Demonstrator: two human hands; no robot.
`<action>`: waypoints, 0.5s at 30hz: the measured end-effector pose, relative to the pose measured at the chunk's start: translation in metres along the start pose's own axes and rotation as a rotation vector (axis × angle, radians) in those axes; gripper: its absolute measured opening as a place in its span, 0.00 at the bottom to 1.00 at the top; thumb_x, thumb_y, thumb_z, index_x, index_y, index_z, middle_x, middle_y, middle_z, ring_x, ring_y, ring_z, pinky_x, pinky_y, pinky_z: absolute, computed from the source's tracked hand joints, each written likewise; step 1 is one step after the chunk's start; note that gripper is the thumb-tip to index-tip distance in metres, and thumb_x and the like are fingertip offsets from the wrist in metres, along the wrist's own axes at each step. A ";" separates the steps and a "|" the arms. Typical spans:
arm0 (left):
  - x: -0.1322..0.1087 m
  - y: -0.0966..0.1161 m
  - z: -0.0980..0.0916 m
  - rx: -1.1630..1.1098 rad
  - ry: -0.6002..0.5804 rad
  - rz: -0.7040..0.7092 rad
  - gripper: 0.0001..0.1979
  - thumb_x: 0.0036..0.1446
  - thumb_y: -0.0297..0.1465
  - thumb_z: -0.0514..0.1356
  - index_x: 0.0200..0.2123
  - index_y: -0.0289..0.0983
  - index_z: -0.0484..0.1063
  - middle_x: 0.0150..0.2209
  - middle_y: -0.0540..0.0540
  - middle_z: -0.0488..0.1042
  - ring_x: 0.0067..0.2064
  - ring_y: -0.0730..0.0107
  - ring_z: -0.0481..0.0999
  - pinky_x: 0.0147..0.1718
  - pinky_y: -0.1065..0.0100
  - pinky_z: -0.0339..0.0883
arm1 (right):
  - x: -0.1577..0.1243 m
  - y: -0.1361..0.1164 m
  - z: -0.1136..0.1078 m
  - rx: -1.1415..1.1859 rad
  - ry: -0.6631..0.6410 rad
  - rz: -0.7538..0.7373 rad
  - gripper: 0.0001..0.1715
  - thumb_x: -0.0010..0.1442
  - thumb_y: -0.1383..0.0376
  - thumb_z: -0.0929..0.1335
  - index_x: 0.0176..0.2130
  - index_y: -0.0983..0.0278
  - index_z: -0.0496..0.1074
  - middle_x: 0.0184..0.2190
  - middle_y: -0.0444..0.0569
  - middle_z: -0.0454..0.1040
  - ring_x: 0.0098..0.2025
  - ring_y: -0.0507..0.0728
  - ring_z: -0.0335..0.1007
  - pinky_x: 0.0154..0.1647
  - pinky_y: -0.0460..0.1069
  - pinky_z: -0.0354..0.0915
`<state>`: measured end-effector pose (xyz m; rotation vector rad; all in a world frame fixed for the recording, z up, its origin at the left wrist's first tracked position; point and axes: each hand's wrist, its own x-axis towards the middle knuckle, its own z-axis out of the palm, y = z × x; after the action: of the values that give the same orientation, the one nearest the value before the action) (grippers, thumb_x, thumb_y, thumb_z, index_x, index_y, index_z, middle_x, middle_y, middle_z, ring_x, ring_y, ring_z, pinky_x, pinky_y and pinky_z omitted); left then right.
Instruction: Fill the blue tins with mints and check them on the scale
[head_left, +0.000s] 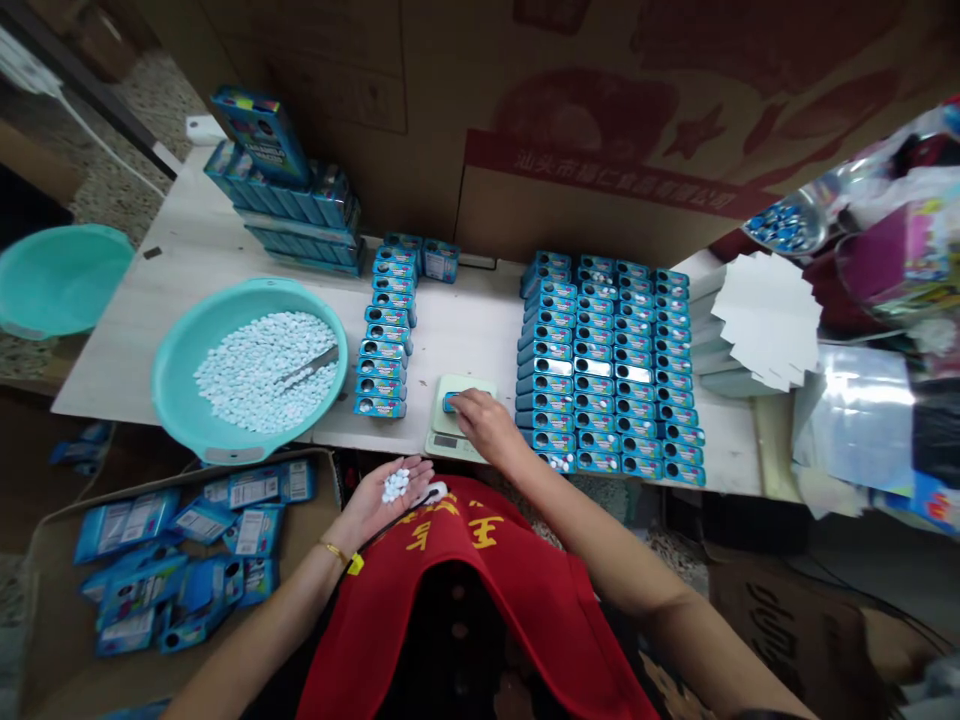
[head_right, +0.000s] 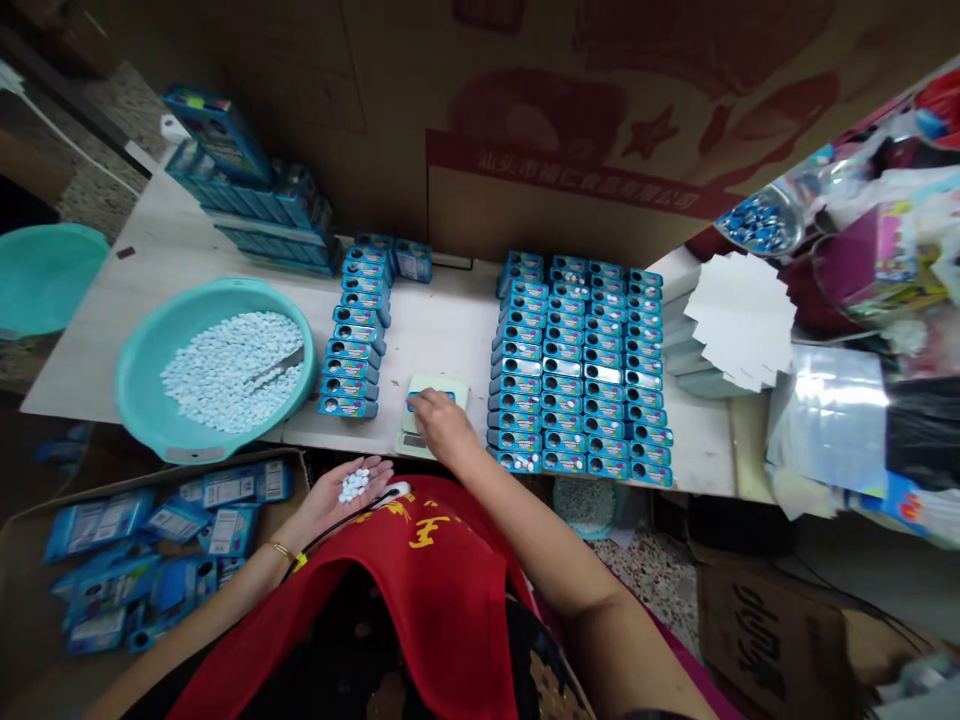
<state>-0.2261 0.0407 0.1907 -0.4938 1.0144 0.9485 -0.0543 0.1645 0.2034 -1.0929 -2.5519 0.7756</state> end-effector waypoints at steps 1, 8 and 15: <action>-0.001 0.001 0.001 -0.009 0.003 0.004 0.11 0.55 0.23 0.52 0.41 0.26 0.68 0.37 0.35 0.75 0.41 0.60 0.76 0.38 0.64 0.72 | 0.003 0.004 -0.002 -0.047 -0.031 0.020 0.17 0.58 0.73 0.60 0.46 0.66 0.68 0.41 0.54 0.68 0.43 0.56 0.63 0.45 0.50 0.61; -0.002 0.003 0.001 -0.047 0.015 0.019 0.11 0.55 0.23 0.51 0.40 0.26 0.69 0.36 0.35 0.76 0.40 0.60 0.76 0.38 0.65 0.72 | 0.009 0.012 0.006 -0.055 -0.033 0.047 0.18 0.60 0.70 0.59 0.49 0.66 0.67 0.41 0.54 0.69 0.44 0.56 0.64 0.45 0.50 0.63; 0.003 0.004 -0.007 -0.070 0.014 0.039 0.09 0.55 0.23 0.52 0.36 0.26 0.71 0.34 0.35 0.76 0.39 0.61 0.77 0.35 0.67 0.73 | -0.005 0.024 0.000 0.201 0.312 0.101 0.16 0.60 0.69 0.58 0.43 0.62 0.70 0.38 0.50 0.72 0.41 0.53 0.68 0.44 0.49 0.64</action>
<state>-0.2322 0.0392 0.1856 -0.5407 1.0089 1.0190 -0.0367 0.1750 0.1896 -1.1791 -2.1270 0.7959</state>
